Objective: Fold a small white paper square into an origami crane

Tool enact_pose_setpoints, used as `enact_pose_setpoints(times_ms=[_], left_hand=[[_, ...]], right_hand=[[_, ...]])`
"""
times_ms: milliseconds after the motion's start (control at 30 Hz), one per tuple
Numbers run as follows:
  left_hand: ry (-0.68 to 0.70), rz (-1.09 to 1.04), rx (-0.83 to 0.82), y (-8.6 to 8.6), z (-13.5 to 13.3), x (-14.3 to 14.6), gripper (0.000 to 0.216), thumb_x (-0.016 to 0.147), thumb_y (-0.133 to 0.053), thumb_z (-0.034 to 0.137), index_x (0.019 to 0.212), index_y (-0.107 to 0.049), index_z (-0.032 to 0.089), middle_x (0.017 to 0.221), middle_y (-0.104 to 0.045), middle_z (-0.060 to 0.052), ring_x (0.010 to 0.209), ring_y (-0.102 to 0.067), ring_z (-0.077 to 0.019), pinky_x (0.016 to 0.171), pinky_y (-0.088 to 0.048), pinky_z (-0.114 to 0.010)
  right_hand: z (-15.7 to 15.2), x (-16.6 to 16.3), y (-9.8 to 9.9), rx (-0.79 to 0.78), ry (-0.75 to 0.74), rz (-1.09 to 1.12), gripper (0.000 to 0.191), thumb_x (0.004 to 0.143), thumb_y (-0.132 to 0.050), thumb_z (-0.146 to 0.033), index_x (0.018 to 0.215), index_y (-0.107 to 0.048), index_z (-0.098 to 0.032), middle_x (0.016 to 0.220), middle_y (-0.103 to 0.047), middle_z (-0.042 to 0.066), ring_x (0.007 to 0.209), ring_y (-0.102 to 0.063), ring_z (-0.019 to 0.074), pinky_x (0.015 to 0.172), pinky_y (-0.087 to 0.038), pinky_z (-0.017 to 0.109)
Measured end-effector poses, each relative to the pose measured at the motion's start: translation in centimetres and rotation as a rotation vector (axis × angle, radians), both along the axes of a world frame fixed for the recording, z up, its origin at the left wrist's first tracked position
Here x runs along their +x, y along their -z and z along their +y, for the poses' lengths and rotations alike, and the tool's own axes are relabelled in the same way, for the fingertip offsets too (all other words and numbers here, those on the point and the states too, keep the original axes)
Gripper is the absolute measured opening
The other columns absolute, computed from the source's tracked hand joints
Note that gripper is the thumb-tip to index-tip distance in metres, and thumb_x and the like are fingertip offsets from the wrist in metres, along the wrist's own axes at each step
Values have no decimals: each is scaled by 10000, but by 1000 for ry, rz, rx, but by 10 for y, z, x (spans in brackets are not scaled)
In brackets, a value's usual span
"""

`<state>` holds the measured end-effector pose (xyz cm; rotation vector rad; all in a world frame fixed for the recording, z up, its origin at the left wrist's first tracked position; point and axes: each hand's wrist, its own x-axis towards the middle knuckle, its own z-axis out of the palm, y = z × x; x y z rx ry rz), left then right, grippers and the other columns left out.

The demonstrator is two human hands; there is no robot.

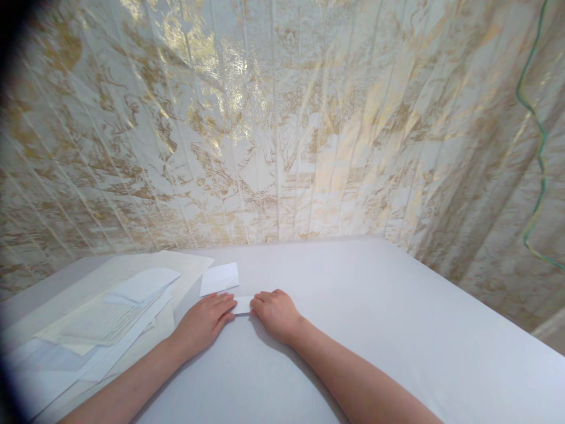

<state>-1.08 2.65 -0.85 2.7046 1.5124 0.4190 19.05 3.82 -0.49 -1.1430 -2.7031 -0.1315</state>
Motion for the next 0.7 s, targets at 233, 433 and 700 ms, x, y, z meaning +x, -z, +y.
enact_pose_setpoints(times_ms=[233, 433, 700], left_hand=[[-131, -101, 82, -5, -7, 2, 282, 859, -315, 188, 835, -596, 207, 803, -670, -32, 777, -612, -170, 735, -457, -294], [-87, -156, -13, -1, -6, 4, 170, 801, -476, 262, 909, -590, 198, 932, -656, -33, 885, -585, -175, 807, -438, -292], [-18, -79, -17, -1, -2, 4, 216, 817, -408, 141, 860, -614, 189, 905, -653, -47, 891, -568, -175, 827, -434, -303]], right_hand=[[-3, -4, 4, 58, -25, 57, 183, 885, -397, -213, 904, -576, -181, 806, -658, 32, 717, -591, 142, 669, -379, 246], [-5, -6, 1, 32, -15, 12, 177, 864, -436, -242, 867, -598, -172, 808, -659, 45, 742, -596, 151, 631, -385, 233], [-5, -5, -4, -36, -12, -8, 164, 846, -457, -246, 886, -597, -170, 862, -661, 55, 813, -592, 158, 679, -396, 241]])
